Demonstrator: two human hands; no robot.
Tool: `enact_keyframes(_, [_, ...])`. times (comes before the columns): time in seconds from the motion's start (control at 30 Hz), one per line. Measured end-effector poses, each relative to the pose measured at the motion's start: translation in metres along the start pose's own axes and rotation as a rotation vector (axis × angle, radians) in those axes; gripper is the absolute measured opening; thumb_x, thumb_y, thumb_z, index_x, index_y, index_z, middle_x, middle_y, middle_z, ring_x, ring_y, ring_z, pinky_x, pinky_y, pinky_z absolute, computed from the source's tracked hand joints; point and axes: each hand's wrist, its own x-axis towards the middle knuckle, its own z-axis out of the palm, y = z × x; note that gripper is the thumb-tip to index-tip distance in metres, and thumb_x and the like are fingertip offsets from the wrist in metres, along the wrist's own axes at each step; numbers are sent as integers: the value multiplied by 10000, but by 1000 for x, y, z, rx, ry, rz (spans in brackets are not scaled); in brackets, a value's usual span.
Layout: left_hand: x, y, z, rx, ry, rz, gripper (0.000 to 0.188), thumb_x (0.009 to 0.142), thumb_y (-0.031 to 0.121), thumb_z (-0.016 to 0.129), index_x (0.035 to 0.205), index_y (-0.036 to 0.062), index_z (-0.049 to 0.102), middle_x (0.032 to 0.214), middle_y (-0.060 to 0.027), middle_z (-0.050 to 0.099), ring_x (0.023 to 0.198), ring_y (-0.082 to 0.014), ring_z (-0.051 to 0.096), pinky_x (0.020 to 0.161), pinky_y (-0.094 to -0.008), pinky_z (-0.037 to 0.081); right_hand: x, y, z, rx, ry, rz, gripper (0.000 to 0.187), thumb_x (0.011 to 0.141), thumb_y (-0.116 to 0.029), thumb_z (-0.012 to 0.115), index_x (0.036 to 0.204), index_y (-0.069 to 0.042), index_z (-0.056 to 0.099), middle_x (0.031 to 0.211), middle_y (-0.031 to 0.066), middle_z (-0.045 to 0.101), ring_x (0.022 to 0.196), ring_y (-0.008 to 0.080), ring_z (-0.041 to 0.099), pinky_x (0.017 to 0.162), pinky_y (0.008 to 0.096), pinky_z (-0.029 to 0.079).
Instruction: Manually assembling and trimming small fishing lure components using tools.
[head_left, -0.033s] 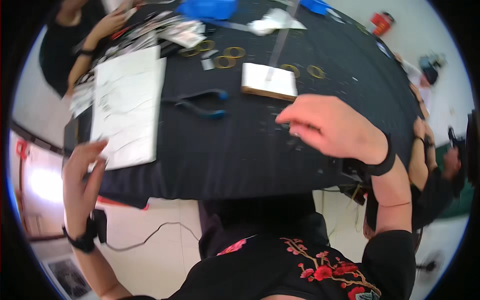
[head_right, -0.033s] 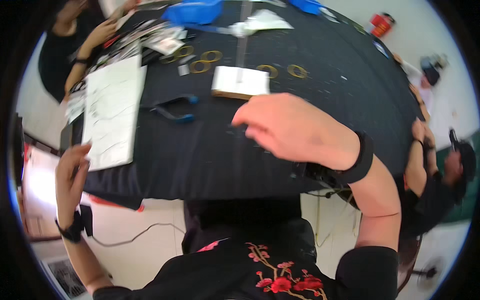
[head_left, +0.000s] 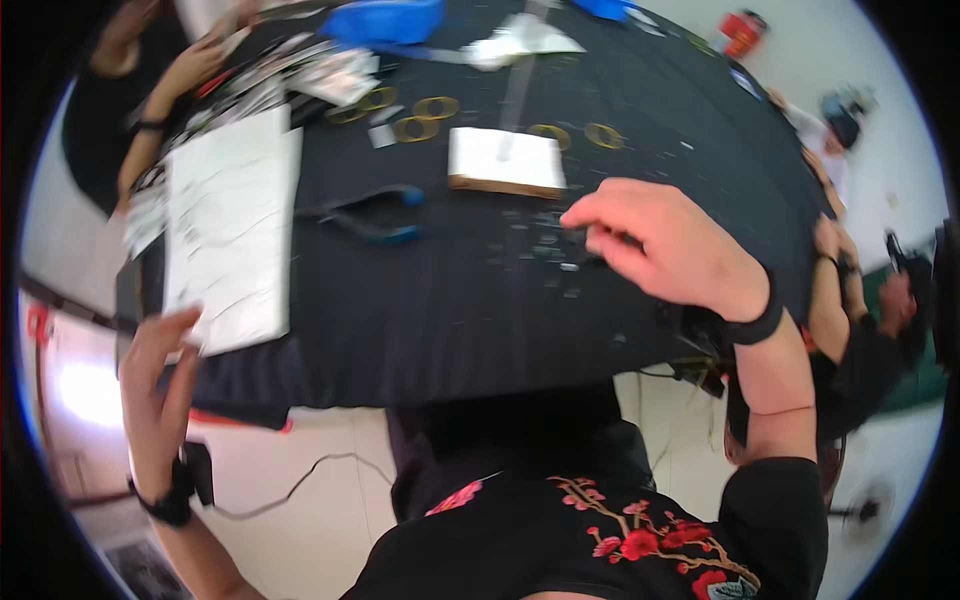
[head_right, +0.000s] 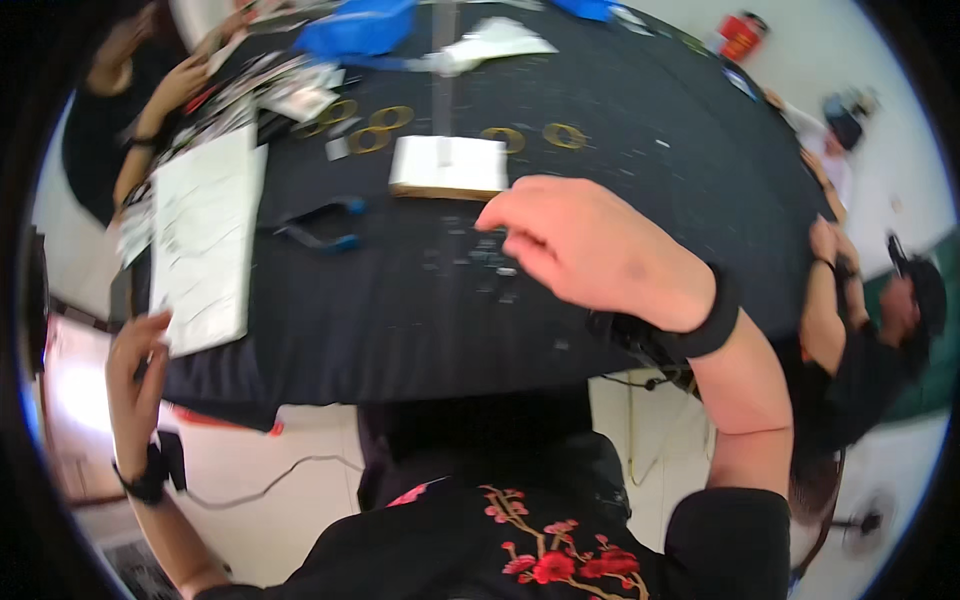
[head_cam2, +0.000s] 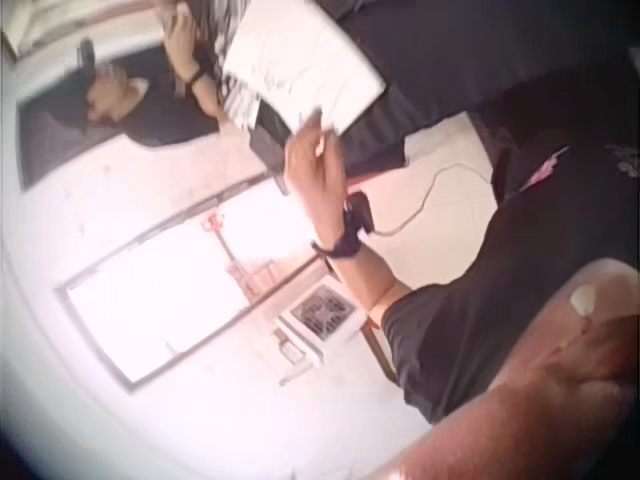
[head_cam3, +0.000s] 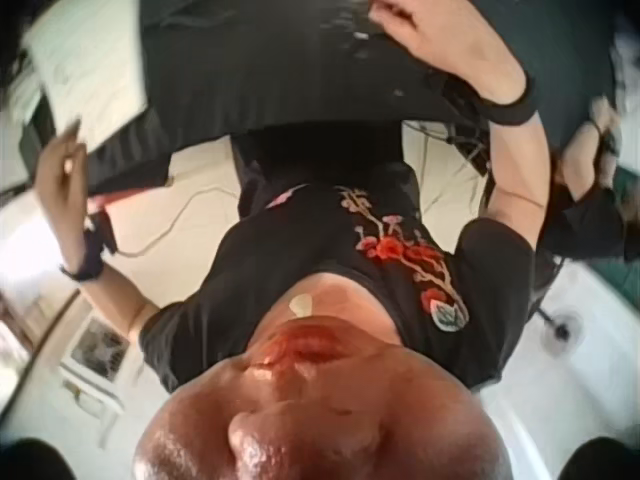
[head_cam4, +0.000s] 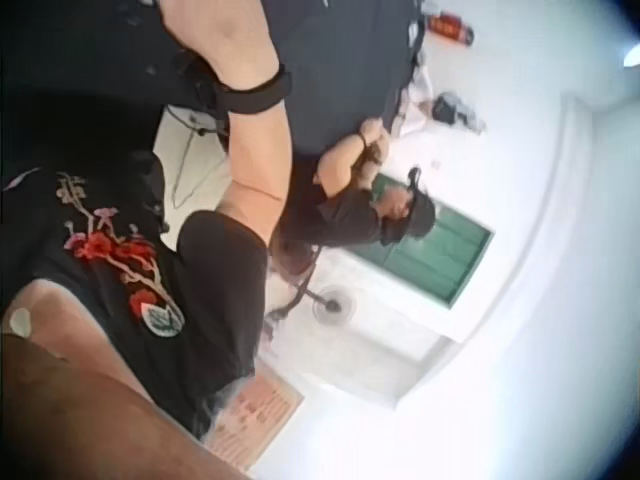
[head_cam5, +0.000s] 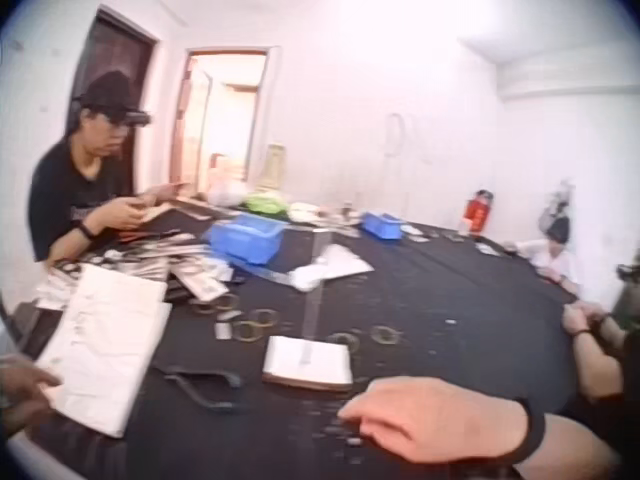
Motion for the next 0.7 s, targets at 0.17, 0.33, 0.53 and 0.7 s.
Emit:
enact_keyframes(0.17, [-17, 39, 21, -211, -66, -137, 113, 659, -61, 483, 755, -11, 513, 972, -180, 578, 896, -268, 565, 787, -337, 422, -106, 86, -40, -58, 177, 545, 213, 703, -17, 496, 896, -4, 588, 744, 149, 593, 682, 271, 582, 628, 328, 459])
enact_keyframes(0.33, [13, 93, 55, -365, -165, -2, 130, 623, -87, 526, 729, -13, 519, 939, -171, 586, 831, -247, 569, 708, -301, 439, -193, 161, -71, -229, 317, 820, 232, 712, -89, 544, 913, 18, 589, 760, 132, 612, 709, 194, 598, 654, 291, 465])
enact_keyframes(0.53, [66, 147, 88, -513, -269, 258, 133, 620, -85, 542, 731, -12, 537, 934, -157, 601, 806, -238, 575, 684, -292, 448, -151, 125, -49, 132, 76, 488, 210, 730, -154, 620, 893, -21, 611, 750, 85, 614, 686, 149, 592, 633, 270, 467])
enact_keyframes(0.7, [120, 187, 128, -953, -171, 47, 86, 790, -28, 491, 828, -22, 568, 938, -108, 615, 811, -122, 571, 673, -211, 437, -71, 58, -29, 199, 299, -113, 105, 753, -99, 601, 830, -27, 603, 718, 72, 600, 629, 145, 573, 576, 267, 453])
